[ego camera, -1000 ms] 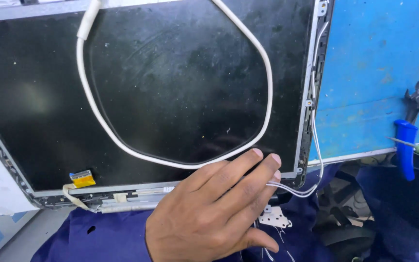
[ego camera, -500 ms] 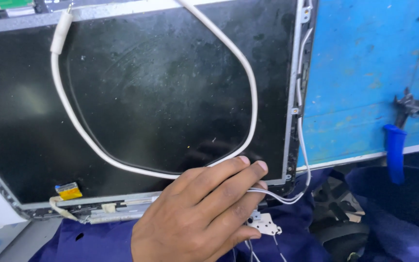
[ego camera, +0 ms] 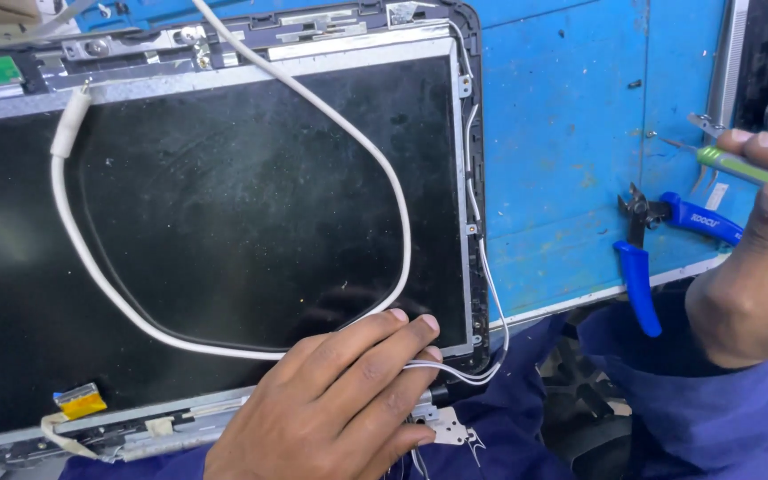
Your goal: The person works on a disassembled laptop screen assembly resting on a blue workbench, pressing a white cable into the bezel channel and holding the panel edge. They use a green-handled screwdriver to work on screws and small components near the panel edge, repositioning the cable and panel repeatedly.
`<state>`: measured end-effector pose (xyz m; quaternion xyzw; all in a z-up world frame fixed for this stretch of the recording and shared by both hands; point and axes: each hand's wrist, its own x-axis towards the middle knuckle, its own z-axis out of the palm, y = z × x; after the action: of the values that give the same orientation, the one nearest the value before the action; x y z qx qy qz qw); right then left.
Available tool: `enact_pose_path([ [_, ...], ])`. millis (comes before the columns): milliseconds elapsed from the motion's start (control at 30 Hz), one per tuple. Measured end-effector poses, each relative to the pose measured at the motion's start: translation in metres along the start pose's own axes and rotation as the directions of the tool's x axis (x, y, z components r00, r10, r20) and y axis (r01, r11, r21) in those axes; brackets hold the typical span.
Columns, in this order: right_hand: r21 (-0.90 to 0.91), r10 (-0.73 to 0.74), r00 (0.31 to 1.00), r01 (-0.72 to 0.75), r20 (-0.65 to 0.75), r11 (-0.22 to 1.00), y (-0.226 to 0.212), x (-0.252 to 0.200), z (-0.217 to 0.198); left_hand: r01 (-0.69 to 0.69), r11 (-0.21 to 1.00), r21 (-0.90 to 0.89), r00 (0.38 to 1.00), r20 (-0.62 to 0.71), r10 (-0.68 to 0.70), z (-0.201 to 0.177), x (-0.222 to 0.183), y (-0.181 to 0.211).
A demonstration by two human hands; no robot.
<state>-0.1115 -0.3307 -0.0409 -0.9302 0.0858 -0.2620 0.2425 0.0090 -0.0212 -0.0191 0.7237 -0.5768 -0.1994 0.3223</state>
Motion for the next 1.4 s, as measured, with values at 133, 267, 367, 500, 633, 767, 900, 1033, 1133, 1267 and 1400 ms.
enact_pose_path([
  [133,-0.017,0.068,0.997,-0.069,-0.018,0.997,-0.019,0.005,0.005,0.000,1.000,-0.013,1.000,0.002,0.000,0.001,0.000,0.000],
  [267,0.018,-0.019,0.999,0.019,-0.026,1.000,-0.005,0.006,0.005,0.001,1.000,-0.025,1.000,-0.002,-0.001,0.001,-0.001,0.000],
  [367,-0.012,-0.021,1.000,0.021,-0.011,1.000,-0.006,0.005,0.004,0.009,0.999,-0.036,1.000,-0.012,-0.009,0.000,0.000,0.000],
  [500,0.008,-0.014,1.000,0.015,-0.020,1.000,-0.004,0.005,0.005,0.012,1.000,-0.029,1.000,-0.012,-0.013,-0.001,0.000,0.001],
  [633,0.017,-0.011,1.000,0.011,-0.028,1.000,-0.003,0.005,0.006,0.008,0.999,-0.032,1.000,-0.019,-0.009,0.000,0.000,0.001],
  [767,-0.011,-0.025,0.999,0.025,0.037,1.000,0.000,-0.001,-0.001,0.013,0.999,-0.045,0.999,-0.034,-0.015,-0.004,0.003,0.002],
  [900,0.047,-0.017,1.000,0.017,-0.002,0.999,-0.001,-0.020,-0.010,0.016,0.996,-0.090,0.998,-0.054,-0.021,-0.007,0.004,0.006],
  [1033,0.181,-0.150,0.986,0.135,0.073,0.974,0.008,-0.057,-0.041,-0.005,0.993,-0.114,0.997,-0.081,-0.005,-0.012,-0.002,0.010],
  [1133,0.282,-0.258,0.960,0.217,0.114,0.934,0.014,-0.089,-0.066,-0.082,0.981,-0.174,0.969,-0.244,0.038,-0.015,-0.008,0.019],
  [1267,0.501,0.316,0.920,-0.390,0.231,0.772,-0.054,-0.116,-0.097,-0.224,0.905,-0.363,0.927,-0.365,0.083,-0.016,-0.019,0.038],
  [1400,0.353,0.461,0.784,-0.607,0.416,0.712,-0.156,-0.068,-0.092,-0.214,0.773,-0.597,0.939,-0.343,-0.004,0.005,-0.037,0.049],
])
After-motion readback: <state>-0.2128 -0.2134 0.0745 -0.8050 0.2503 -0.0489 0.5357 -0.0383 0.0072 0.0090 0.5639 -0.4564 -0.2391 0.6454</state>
